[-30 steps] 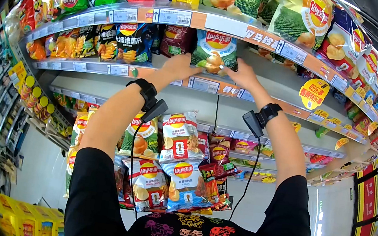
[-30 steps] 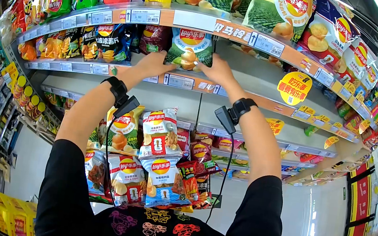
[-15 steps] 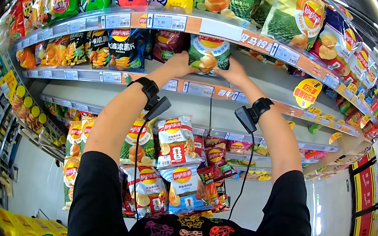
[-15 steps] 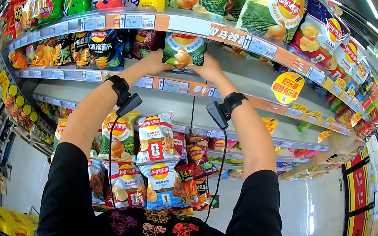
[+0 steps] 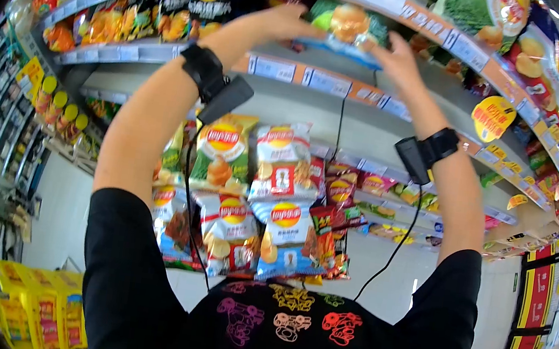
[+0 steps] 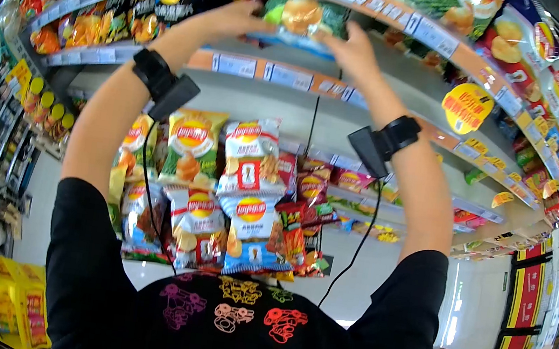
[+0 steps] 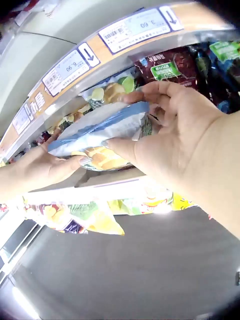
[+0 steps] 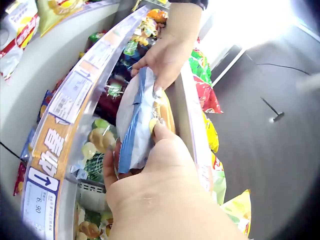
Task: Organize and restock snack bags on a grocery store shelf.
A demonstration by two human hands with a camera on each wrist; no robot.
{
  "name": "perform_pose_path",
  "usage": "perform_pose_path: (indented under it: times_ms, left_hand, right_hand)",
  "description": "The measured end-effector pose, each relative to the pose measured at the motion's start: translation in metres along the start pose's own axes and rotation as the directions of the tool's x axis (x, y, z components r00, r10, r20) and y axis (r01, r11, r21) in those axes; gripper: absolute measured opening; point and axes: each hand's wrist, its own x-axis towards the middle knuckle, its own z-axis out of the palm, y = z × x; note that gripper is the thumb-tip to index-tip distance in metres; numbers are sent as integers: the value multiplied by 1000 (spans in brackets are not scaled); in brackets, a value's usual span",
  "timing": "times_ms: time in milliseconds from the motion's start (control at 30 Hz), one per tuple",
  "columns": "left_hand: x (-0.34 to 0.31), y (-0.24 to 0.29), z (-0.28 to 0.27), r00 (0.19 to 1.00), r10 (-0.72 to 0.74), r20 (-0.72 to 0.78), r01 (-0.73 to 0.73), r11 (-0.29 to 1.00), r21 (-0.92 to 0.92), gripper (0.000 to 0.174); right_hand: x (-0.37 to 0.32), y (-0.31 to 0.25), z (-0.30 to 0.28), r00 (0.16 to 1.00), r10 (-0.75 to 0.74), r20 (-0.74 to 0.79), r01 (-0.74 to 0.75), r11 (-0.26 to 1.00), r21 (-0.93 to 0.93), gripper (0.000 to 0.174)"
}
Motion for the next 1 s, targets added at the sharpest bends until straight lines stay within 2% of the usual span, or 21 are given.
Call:
perform_pose_path:
  times_ms: [67,133,200,233,267,300,333,400,433,467,500,567,600,667,733,800,833,867,967,1000]
  left_hand:
    - [-24,16,0,998,2,-56,1,998,61,52]
    - [-39,16,2,999,-9,-47,15,992,127,52]
    - [-53,8,3,1000,18,8,-19,968,249,61]
    - [-92,36,16,997,-82,-10,83,993,90,56]
    - [-97,30,16,997,-69,35,56,956,290,55]
    - [-110,24,23,999,-27,34,16,958,288,56]
    - [-125,20,30,999,17,29,-25,957,288,57]
    - [-154,12,47,997,-69,-29,74,958,276,54]
    - [-173,19,57,992,-111,-62,124,955,269,52]
    - [-198,29,67,966,-250,-65,253,967,25,53]
    - [-213,1,75,996,-91,-26,92,994,56,52]
    - [-246,-12,91,978,-208,-35,196,960,-202,61]
    - [-267,7,104,884,-467,-14,404,779,-479,71]
    - [-302,-23,129,936,-325,-135,237,865,-443,80]
    - [-337,-43,148,918,-362,-160,283,882,-377,83]
    - [-363,-22,143,919,-366,-145,319,909,-270,86]
    - [-374,-19,139,925,-349,-152,317,927,-201,85]
    - [-383,-17,131,903,-412,-122,382,899,-213,85]
    - [-405,-36,106,892,-421,-164,420,907,-44,88]
    - [-411,-38,94,895,-424,-138,410,904,-118,88]
  right_hand:
    - [-6,1,1,999,-41,14,38,985,168,51]
    - [-23,-14,-6,992,5,129,-33,977,211,53]
    - [-43,-15,-5,992,-13,124,-23,959,283,51]
    - [-55,-21,-8,970,40,239,-106,957,270,51]
    - [-66,-26,-10,934,82,349,-179,950,255,52]
    - [-80,-26,-5,951,1,310,-89,958,272,45]
    - [-96,-25,0,957,-6,291,-87,949,303,44]
    - [-119,-27,9,969,-36,244,-59,927,370,42]
    - [-129,-22,12,955,-24,296,-87,930,358,43]
    - [-144,-23,19,957,-26,290,-88,924,372,43]
    - [-162,-28,26,958,-25,284,-90,919,385,45]
    - [-197,-34,40,955,-80,286,-53,901,430,48]
    - [-213,-33,47,947,-134,291,-16,887,461,50]
    - [-241,-27,58,914,-118,389,-55,912,406,52]
    - [-266,-34,75,889,-96,447,-139,875,465,53]
    - [-286,-44,92,855,-30,517,-258,841,476,54]
    - [-293,-49,102,851,-45,524,-238,856,460,53]
    - [-298,-53,114,854,-45,518,-236,854,464,53]
    - [-306,-75,147,870,-40,492,-212,870,446,53]
    - [-308,-79,162,869,-13,494,-227,878,422,54]
